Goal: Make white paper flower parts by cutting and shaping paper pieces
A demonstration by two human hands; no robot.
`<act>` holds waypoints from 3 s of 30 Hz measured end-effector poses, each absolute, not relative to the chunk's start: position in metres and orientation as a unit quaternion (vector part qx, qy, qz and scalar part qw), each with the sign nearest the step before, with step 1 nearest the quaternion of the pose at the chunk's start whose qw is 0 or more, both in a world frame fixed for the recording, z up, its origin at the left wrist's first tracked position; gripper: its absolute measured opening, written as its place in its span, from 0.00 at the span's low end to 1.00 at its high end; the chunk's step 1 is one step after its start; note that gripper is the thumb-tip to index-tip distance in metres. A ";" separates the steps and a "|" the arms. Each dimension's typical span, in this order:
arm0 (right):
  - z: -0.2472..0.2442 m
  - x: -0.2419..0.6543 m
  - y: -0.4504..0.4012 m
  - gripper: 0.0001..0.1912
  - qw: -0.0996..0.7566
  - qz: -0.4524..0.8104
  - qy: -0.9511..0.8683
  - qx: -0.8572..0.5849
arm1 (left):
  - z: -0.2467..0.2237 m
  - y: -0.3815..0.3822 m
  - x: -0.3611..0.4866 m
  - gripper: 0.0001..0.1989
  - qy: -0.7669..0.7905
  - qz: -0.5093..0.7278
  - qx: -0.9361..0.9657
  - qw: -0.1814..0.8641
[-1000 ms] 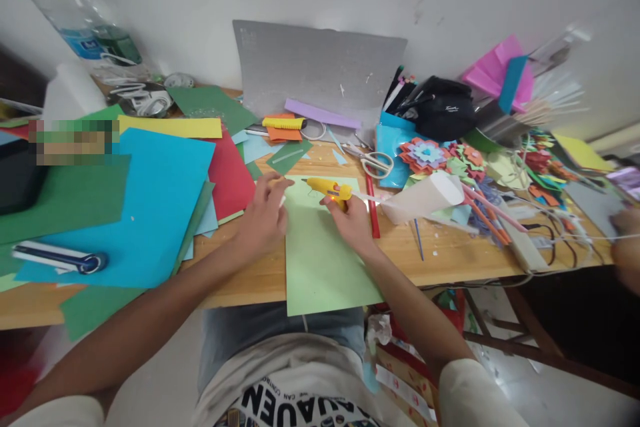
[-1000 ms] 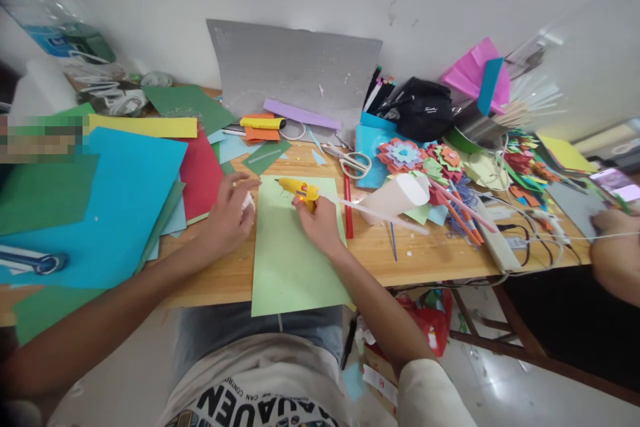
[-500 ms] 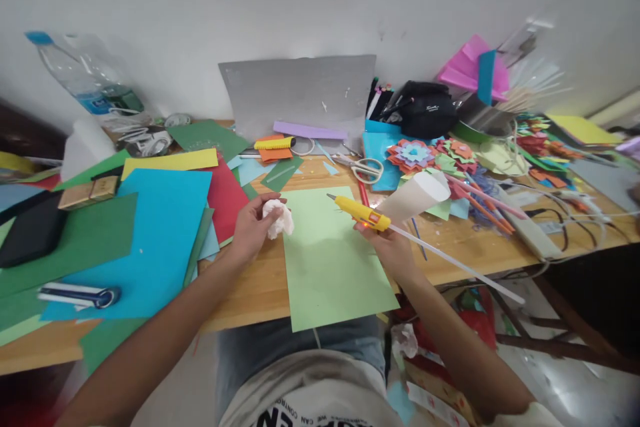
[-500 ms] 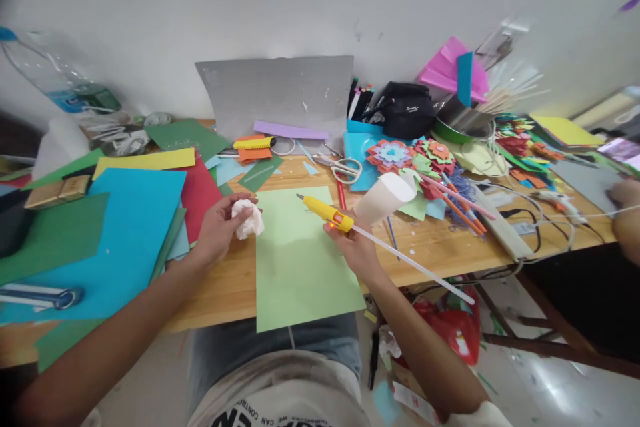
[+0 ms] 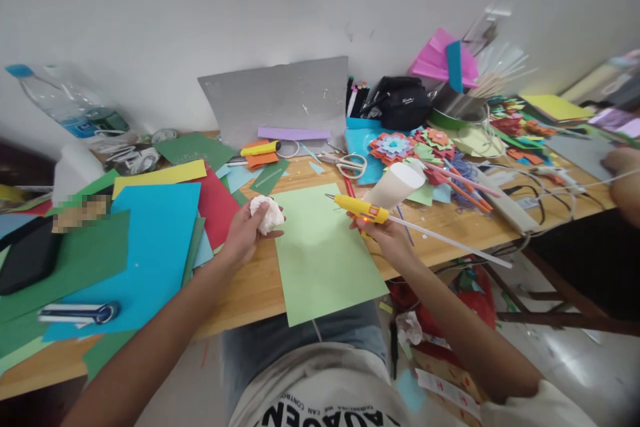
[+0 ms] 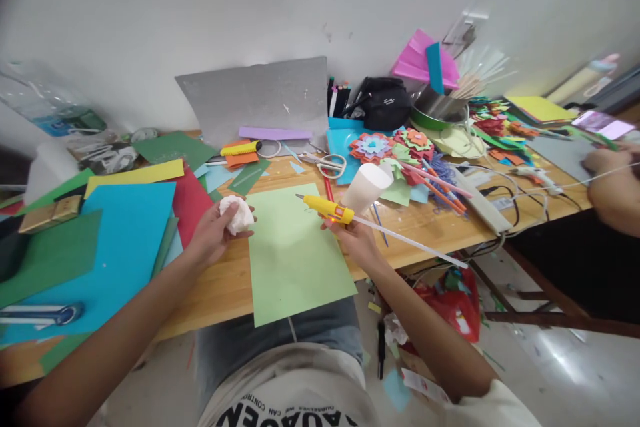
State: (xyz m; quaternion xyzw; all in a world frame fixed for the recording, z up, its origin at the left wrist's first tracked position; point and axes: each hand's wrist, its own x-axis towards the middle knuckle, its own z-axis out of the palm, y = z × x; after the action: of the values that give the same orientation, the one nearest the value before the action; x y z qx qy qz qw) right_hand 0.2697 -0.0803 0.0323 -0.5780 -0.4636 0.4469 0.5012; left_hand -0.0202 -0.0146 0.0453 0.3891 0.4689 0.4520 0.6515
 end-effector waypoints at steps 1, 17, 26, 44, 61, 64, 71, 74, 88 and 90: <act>0.034 0.267 -0.078 0.21 0.493 0.448 -0.475 -0.575 | 0.046 -0.015 -0.021 0.27 0.478 0.450 0.396 0.642; 0.023 0.261 -0.065 0.19 0.517 0.471 -0.424 -0.575 | 0.034 -0.019 -0.023 0.34 0.508 0.397 0.527 0.554; 0.023 0.277 -0.068 0.14 0.538 0.525 -0.399 -0.525 | 0.035 -0.025 -0.019 0.34 0.427 0.309 0.597 0.605; 0.015 0.345 -0.119 0.24 0.446 0.429 -0.435 -0.654 | 0.044 -0.037 -0.045 0.25 0.438 0.140 0.798 0.389; 0.010 0.326 -0.114 0.21 0.428 0.264 -0.528 -0.684 | 0.051 -0.056 -0.042 0.25 0.500 0.302 0.660 0.473; 0.014 0.320 -0.110 0.20 0.406 0.275 -0.548 -0.677 | 0.052 -0.054 -0.039 0.28 0.499 0.308 0.632 0.507; 0.014 0.312 -0.104 0.19 0.371 0.258 -0.580 -0.678 | 0.038 -0.051 -0.037 0.30 0.511 0.313 0.621 0.506; 0.013 0.313 -0.106 0.19 0.356 0.237 -0.591 -0.684 | 0.039 -0.053 -0.038 0.28 0.526 0.308 0.623 0.491; 0.003 0.313 -0.110 0.19 0.320 0.166 -0.588 -0.724 | 0.039 -0.057 -0.039 0.33 0.504 0.430 0.449 0.600; 0.002 0.314 -0.111 0.20 0.315 0.156 -0.584 -0.732 | 0.039 -0.055 -0.041 0.33 0.508 0.419 0.461 0.596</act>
State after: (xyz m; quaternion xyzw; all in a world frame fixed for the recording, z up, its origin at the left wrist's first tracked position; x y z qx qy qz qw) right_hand 0.3141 -0.1112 0.0017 -0.7317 -0.5839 0.1564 0.3151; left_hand -0.0412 -0.0555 0.0394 0.4606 0.5076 0.4187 0.5956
